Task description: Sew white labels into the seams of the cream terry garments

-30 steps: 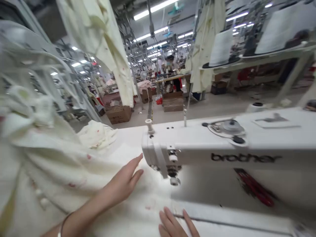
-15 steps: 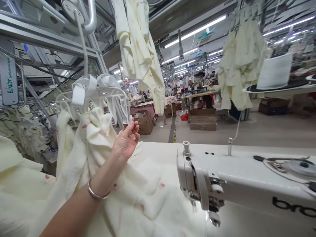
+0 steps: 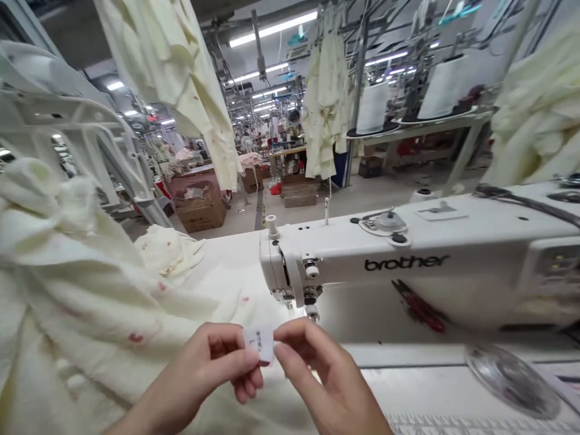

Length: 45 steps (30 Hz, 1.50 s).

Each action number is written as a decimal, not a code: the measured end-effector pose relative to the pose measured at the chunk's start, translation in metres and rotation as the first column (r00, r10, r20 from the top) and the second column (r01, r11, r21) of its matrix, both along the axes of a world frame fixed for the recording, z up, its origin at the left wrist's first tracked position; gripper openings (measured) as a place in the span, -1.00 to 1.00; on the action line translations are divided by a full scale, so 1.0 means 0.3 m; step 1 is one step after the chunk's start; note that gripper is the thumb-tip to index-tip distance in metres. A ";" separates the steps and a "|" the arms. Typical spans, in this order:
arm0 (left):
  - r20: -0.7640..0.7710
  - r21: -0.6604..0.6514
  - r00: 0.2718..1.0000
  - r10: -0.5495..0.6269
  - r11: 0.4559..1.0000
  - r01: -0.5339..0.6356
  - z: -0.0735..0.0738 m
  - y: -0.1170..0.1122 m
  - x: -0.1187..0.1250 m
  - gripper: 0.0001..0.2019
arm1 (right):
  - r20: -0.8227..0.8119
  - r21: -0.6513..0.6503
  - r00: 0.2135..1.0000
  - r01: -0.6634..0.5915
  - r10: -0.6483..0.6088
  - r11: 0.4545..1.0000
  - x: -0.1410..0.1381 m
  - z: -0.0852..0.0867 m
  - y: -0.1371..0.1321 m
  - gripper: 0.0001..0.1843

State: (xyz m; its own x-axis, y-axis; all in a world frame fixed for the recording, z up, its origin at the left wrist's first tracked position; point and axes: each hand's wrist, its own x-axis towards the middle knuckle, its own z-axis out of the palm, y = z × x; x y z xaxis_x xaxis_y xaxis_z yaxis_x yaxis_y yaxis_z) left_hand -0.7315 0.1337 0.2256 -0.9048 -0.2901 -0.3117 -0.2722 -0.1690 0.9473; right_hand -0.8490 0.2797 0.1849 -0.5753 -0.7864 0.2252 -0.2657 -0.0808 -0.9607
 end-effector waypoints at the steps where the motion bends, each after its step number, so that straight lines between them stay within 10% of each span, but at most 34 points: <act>1: 0.019 -0.006 1.000 -0.024 1.000 0.024 -0.012 0.004 0.008 -0.65 | 0.067 0.025 0.998 0.001 -0.003 1.000 0.007 0.018 -0.016 -0.65; 7: 0.031 -0.243 0.999 0.017 0.970 -0.009 -0.020 -0.033 0.012 -0.67 | 0.099 0.093 0.994 0.037 -0.047 0.995 0.046 0.004 -0.044 -0.59; 24: 0.094 -0.221 0.995 0.012 0.975 0.009 -0.018 -0.001 -0.056 -0.70 | -0.065 0.130 0.997 0.059 -0.051 0.990 0.022 -0.077 0.012 -0.64; 27: 0.100 -0.579 0.994 0.038 0.815 0.027 -0.050 -0.043 -0.102 -0.82 | -0.406 0.067 0.897 0.217 -0.172 0.974 0.035 -0.176 0.027 -0.82; 30: 0.142 -0.849 0.990 -0.017 0.512 0.131 -0.125 -0.096 -0.164 -0.90 | -0.802 -0.020 0.566 0.297 -0.192 0.955 0.051 -0.321 0.046 -0.74; 34: 0.186 -0.891 0.978 -0.098 0.403 0.210 -0.248 -0.156 -0.217 -0.91 | -0.926 0.008 0.367 0.263 -0.092 0.965 0.050 -0.419 0.057 -0.70; 42: 0.101 -0.898 0.995 -0.023 0.427 0.102 -0.230 -0.125 -0.186 -0.91 | -0.767 0.057 0.620 0.325 -0.167 0.944 0.028 -0.354 0.012 -0.79; 45: 0.170 -0.687 0.985 0.012 0.719 0.110 -0.214 -0.067 -0.191 -0.89 | -0.783 0.026 0.586 0.364 -0.207 0.931 0.033 -0.382 0.022 -0.87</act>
